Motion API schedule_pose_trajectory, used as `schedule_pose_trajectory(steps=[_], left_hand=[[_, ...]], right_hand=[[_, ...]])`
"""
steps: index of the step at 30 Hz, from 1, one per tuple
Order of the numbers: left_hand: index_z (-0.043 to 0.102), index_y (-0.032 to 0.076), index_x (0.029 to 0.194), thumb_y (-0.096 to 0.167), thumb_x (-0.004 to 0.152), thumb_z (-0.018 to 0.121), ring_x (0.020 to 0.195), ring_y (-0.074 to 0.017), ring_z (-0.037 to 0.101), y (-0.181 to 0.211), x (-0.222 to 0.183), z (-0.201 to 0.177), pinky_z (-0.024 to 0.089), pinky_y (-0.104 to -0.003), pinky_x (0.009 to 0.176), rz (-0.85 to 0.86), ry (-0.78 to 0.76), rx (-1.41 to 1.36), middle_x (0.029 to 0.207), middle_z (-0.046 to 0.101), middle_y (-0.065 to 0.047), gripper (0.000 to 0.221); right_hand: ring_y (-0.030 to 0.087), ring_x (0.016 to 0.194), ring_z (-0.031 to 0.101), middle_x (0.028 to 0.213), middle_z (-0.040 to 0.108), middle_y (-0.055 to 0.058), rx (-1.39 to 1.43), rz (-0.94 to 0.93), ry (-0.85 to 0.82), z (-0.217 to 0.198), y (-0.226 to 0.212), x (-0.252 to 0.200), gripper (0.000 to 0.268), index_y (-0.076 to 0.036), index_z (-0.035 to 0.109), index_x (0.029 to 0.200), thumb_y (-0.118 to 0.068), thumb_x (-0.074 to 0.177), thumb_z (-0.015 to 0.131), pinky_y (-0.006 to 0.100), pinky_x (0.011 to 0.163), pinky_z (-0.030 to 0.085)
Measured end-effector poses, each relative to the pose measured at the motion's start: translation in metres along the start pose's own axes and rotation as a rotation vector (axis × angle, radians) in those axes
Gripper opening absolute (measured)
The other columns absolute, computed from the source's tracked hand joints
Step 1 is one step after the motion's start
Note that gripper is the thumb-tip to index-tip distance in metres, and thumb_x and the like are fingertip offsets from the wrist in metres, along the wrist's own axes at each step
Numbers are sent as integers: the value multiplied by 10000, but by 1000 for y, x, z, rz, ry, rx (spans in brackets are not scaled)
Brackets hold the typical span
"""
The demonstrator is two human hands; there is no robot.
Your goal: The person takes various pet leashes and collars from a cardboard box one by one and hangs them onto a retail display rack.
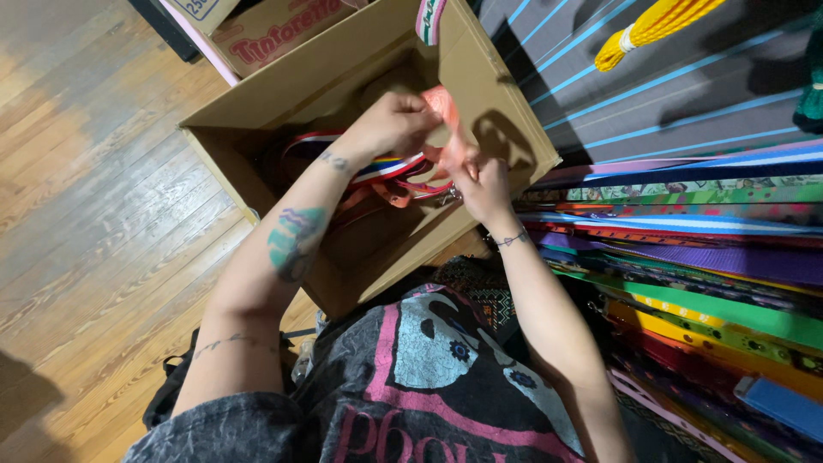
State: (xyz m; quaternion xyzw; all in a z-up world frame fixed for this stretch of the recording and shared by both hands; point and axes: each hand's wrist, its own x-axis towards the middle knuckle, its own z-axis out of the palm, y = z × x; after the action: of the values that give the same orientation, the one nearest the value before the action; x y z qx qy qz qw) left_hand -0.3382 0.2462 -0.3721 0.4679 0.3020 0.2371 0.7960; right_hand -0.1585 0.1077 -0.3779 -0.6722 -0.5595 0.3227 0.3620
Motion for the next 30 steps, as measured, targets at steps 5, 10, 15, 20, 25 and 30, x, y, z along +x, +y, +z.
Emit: schedule_pose_trajectory(steps=[5,10,15,20,25,30], left_hand=[[785,128,851,254,822,549,735,-249,760,-108,26,-41,602,-385,692,-101,-180,1675,696,719,-68,269],[767,113,912,369,875,547,694,-254,734,-164,24,-33,592,-374,584,-292,-278,1363,732,723,-99,340],[751,93,988,517,943,547,637,-258,707,-160,33,-23,583,-357,440,-511,-387,938,775,734,-138,472],[674,-19,1006,337,994,649,589,-226,763,-70,-1,-11,632,-325,432,-433,-63,94,694,712,-162,357],[604,-68,1115,163,949,662,539,-241,703,-49,-15,7,627,-376,445,-466,48,40,674,644,-151,291],[580,-74,1129,72,880,724,404,-203,631,-72,9,-19,539,-325,350,-318,117,217,603,614,-144,322]], right_hand=[[112,482,514,469,560,13,267,-63,124,-9,-27,-1,307,-110,628,676,-200,968,658,222,543,405],[125,382,521,508,591,69,349,-12,150,-8,-3,1,236,-74,626,796,-201,994,627,219,383,413],[136,391,571,581,655,110,322,14,128,-16,-47,-4,165,-36,620,909,-171,1002,601,213,372,442],[166,448,635,715,721,177,404,-23,134,-14,-42,-4,266,-67,616,1270,-157,1039,520,209,396,513],[196,584,718,950,747,189,255,23,168,-13,-45,-7,224,-94,674,1207,-66,991,622,258,490,610],[335,1012,702,1158,616,48,-268,-5,200,-1,-11,1,248,-174,776,1058,-181,827,865,436,789,618]])
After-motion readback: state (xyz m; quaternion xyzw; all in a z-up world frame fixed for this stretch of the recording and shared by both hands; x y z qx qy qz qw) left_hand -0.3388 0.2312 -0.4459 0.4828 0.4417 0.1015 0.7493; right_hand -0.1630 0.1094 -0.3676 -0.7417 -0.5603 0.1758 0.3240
